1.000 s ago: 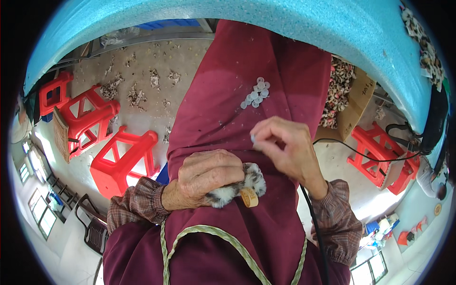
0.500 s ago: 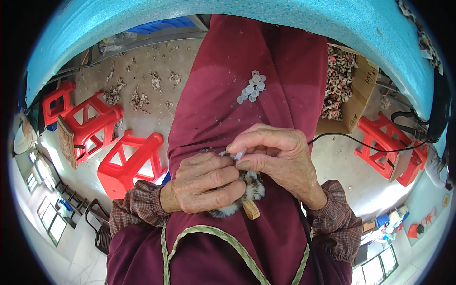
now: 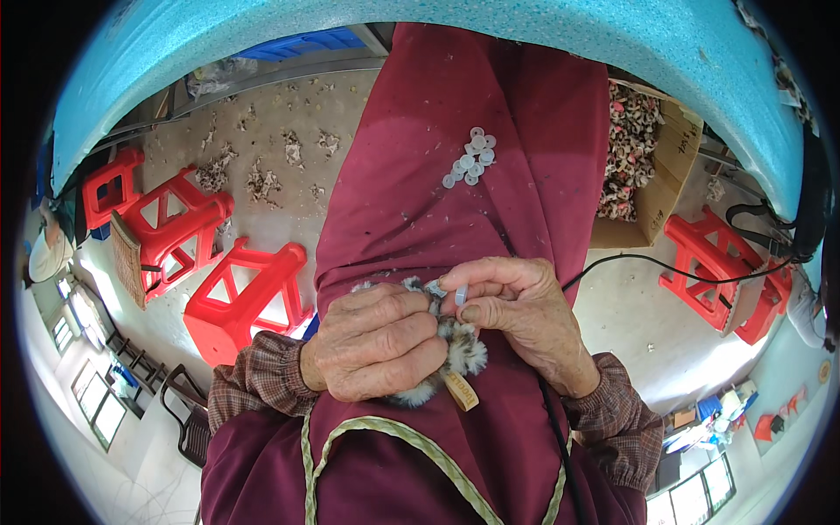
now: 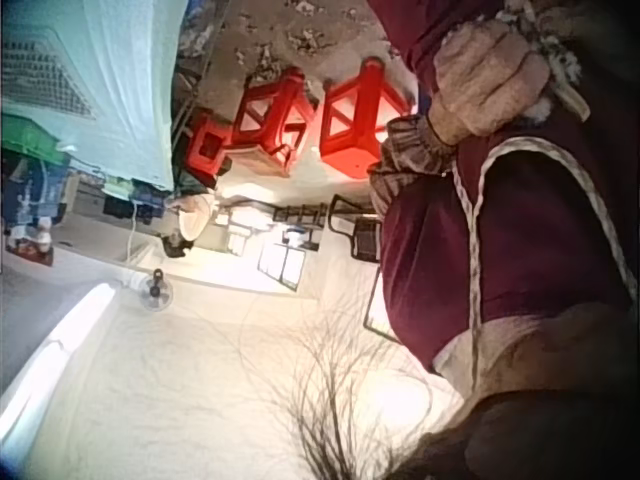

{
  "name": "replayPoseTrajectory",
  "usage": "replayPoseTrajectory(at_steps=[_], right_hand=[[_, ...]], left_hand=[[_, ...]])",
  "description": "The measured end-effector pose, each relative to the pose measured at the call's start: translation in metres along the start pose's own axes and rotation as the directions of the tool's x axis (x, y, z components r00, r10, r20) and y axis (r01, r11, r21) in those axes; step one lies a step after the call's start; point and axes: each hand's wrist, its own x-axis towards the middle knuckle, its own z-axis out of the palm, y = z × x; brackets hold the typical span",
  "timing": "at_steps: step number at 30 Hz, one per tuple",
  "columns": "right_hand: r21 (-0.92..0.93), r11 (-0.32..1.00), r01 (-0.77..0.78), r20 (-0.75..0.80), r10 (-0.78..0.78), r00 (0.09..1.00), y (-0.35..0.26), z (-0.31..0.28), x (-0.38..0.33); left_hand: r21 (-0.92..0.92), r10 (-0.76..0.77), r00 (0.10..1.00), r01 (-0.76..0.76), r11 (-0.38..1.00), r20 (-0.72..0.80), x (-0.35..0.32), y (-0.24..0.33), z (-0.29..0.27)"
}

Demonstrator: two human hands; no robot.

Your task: Assembling plush chick toys by manually attaching plastic eye and beak components.

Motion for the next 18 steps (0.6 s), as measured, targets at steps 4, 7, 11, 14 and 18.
replayPoseTrajectory(at_steps=[4,7,11,14,18], right_hand=[[-0.012,1.000,0.012,0.037,-0.012,0.999,0.0004,-0.0036,-0.0014],[-0.069,0.998,-0.012,0.027,0.014,1.000,-0.0022,-0.0034,-0.0026],[-0.042,0.997,-0.062,0.026,0.063,0.998,-0.0071,-0.0027,-0.0010],[-0.068,0.994,-0.086,0.027,0.088,0.996,-0.0064,-0.0025,0.0019],[0.020,0.995,-0.100,0.068,0.099,0.993,-0.0031,-0.0057,0.0046]], left_hand=[[0.010,-0.008,1.000,0.009,1.000,-0.013,-0.0004,-0.0010,0.0024],[-0.002,-0.003,0.999,0.003,1.000,-0.032,-0.0004,-0.0008,0.0048],[-0.024,0.013,1.000,-0.013,1.000,-0.018,0.0007,-0.0001,0.0047],[-0.018,0.013,1.000,-0.014,1.000,-0.026,0.0015,-0.0010,0.0059],[-0.022,-0.003,1.000,0.003,1.000,-0.006,0.0018,0.0007,0.0045]])
